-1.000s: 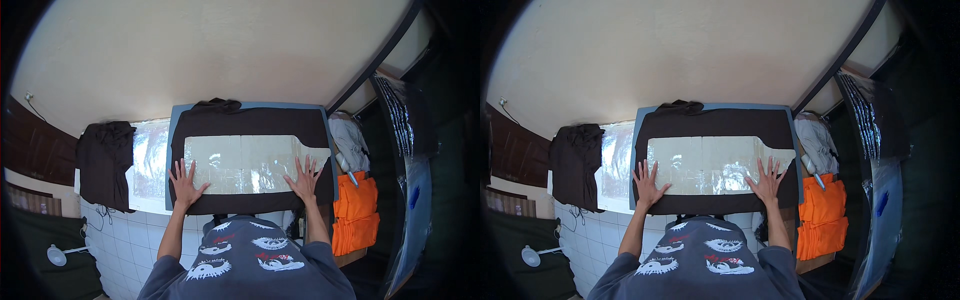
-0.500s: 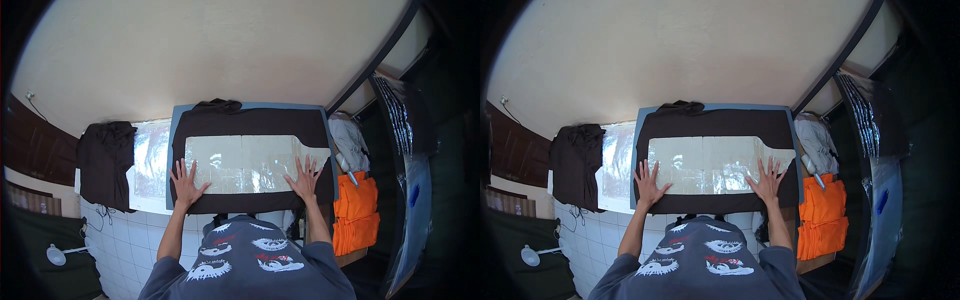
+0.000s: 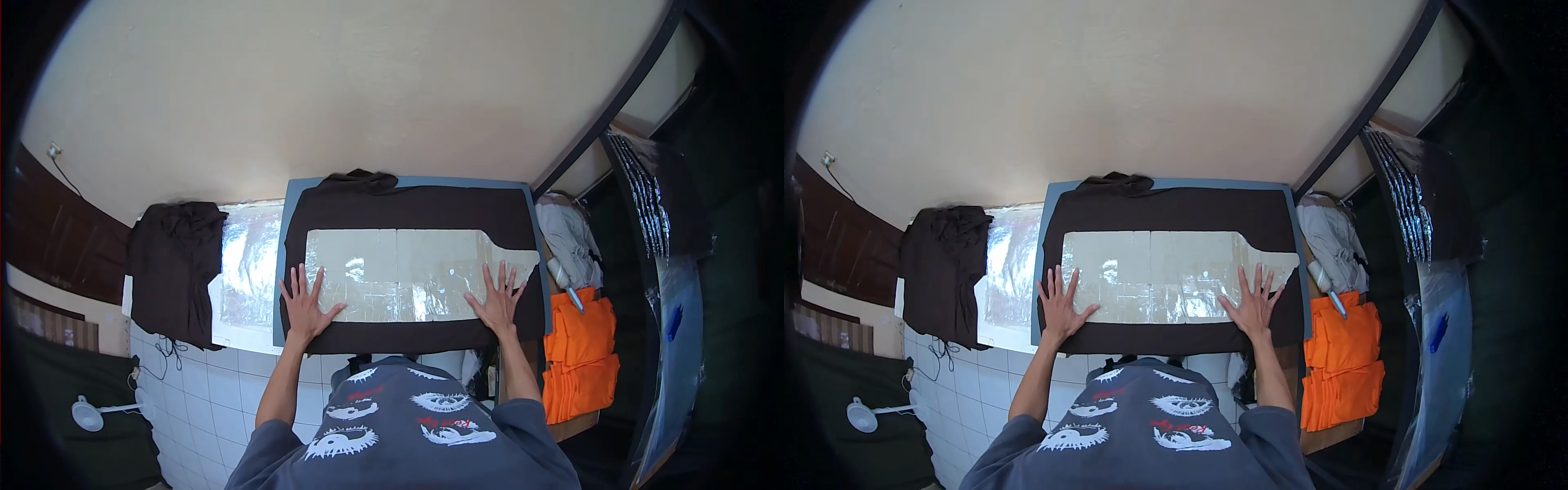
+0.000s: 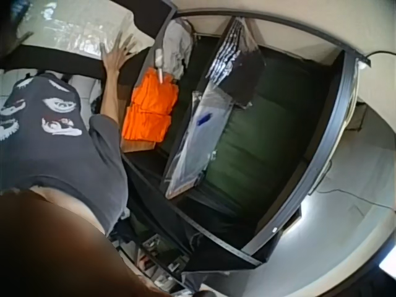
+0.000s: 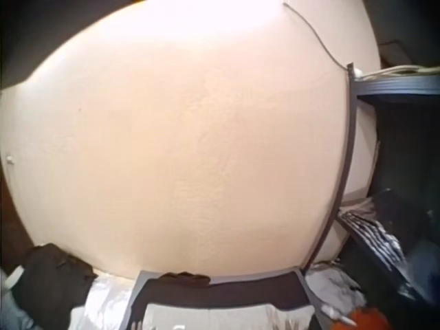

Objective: Use a lint roller to clean a black t-shirt and then align a template on its surface for printing.

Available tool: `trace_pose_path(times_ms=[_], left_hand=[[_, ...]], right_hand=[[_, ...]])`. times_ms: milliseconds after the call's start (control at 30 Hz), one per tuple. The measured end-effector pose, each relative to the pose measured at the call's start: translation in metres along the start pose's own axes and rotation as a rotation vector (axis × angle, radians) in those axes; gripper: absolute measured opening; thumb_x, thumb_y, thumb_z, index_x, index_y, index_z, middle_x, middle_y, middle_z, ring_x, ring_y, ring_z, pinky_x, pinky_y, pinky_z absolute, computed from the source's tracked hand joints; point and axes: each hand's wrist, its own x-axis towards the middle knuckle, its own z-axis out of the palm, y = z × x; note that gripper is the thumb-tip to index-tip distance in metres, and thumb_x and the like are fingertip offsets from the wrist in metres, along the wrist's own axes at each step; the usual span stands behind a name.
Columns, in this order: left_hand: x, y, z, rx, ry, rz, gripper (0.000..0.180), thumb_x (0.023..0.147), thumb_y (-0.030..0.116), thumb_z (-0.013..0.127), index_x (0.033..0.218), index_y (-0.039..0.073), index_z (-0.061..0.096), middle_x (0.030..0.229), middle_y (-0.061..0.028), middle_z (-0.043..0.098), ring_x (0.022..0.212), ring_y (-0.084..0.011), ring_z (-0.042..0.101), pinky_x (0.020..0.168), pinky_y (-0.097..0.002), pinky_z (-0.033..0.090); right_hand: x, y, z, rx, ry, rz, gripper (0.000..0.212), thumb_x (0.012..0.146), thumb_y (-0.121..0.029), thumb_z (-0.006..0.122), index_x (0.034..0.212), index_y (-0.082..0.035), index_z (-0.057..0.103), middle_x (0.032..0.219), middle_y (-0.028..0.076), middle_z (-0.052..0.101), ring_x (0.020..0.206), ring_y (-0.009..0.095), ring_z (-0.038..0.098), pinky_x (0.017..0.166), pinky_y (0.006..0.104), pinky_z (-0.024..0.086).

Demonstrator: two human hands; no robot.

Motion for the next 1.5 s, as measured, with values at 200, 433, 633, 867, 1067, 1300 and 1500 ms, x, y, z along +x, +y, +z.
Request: trace_pose_path(times_ms=[200,433,633,867,1067,1300,1500], left_hand=[[-0.001,-0.002,-0.003,-0.043,-0.01,-0.044,0.111,0.085,0.08,0.057,0.166,0.013,0.022,0.169,-0.0291,0.012,0.158,-0.0457,0.006,0.122,-0.0672,-0.007],[-0.029,-0.004,-0.013,-0.192,0.323,-0.317,0.102,0.091,0.051,0.072,0.163,0.0,0.019,0.166,-0.0299,0.019,0.157,-0.044,0.01,0.125,-0.0601,0.002],[-0.129,-0.007,0.055,-0.618,0.774,-0.97,0.056,0.101,0.027,0.069,0.138,-0.005,0.043,0.13,-0.018,0.049,0.121,-0.0273,0.049,0.11,-0.0399,0.036],[-0.173,0.029,0.086,-1.323,0.487,-1.032,0.06,0.097,0.023,0.075,0.142,0.0,0.043,0.13,-0.0143,0.054,0.115,-0.0235,0.056,0.096,-0.0331,0.048],[-0.158,0.002,0.073,-1.364,-0.014,-0.792,0.059,0.077,0.014,0.092,0.127,-0.002,0.066,0.12,-0.011,0.071,0.113,-0.0199,0.064,0.096,-0.0342,0.051],[-0.16,-0.007,0.051,-1.379,-0.191,-0.765,0.045,0.073,0.009,0.094,0.11,-0.003,0.073,0.104,-0.0079,0.076,0.092,-0.0158,0.069,0.085,-0.0304,0.055],[-0.167,-0.003,0.037,-1.06,-0.571,-0.761,0.034,0.076,0.01,0.092,0.102,-0.005,0.076,0.1,-0.0058,0.077,0.088,-0.0166,0.069,0.082,-0.0321,0.055]], right_hand=[[-0.002,0.003,-0.01,0.008,0.063,-0.04,0.105,0.085,-0.073,0.062,0.166,-0.019,0.023,0.173,0.019,0.008,0.158,0.047,0.0,0.118,0.0749,-0.008],[-0.037,0.034,-0.022,0.074,0.278,0.12,0.114,0.081,-0.055,0.078,0.167,-0.015,0.015,0.172,0.022,0.007,0.158,0.048,0.003,0.118,0.0762,-0.003],[-0.107,0.035,-0.002,0.219,0.423,0.393,0.107,0.089,-0.042,0.076,0.167,-0.011,0.01,0.17,0.026,0.013,0.156,0.05,0.011,0.121,0.0708,0.008],[-0.141,0.024,0.062,1.264,0.897,0.996,0.089,0.088,-0.04,0.081,0.155,-0.01,0.032,0.148,0.021,0.047,0.14,0.039,0.044,0.121,0.0609,0.027],[-0.133,0.056,0.07,2.623,0.501,0.9,0.072,0.084,-0.046,0.083,0.143,-0.017,0.054,0.15,0.013,0.051,0.145,0.033,0.04,0.123,0.057,0.025],[-0.123,0.063,0.073,2.695,0.623,0.937,0.053,0.088,-0.03,0.081,0.134,-0.009,0.064,0.142,0.009,0.063,0.134,0.029,0.054,0.12,0.0511,0.033],[-0.144,0.071,0.073,2.553,0.655,0.927,0.054,0.088,-0.025,0.081,0.135,-0.005,0.063,0.141,0.011,0.062,0.134,0.031,0.054,0.119,0.0515,0.035]])
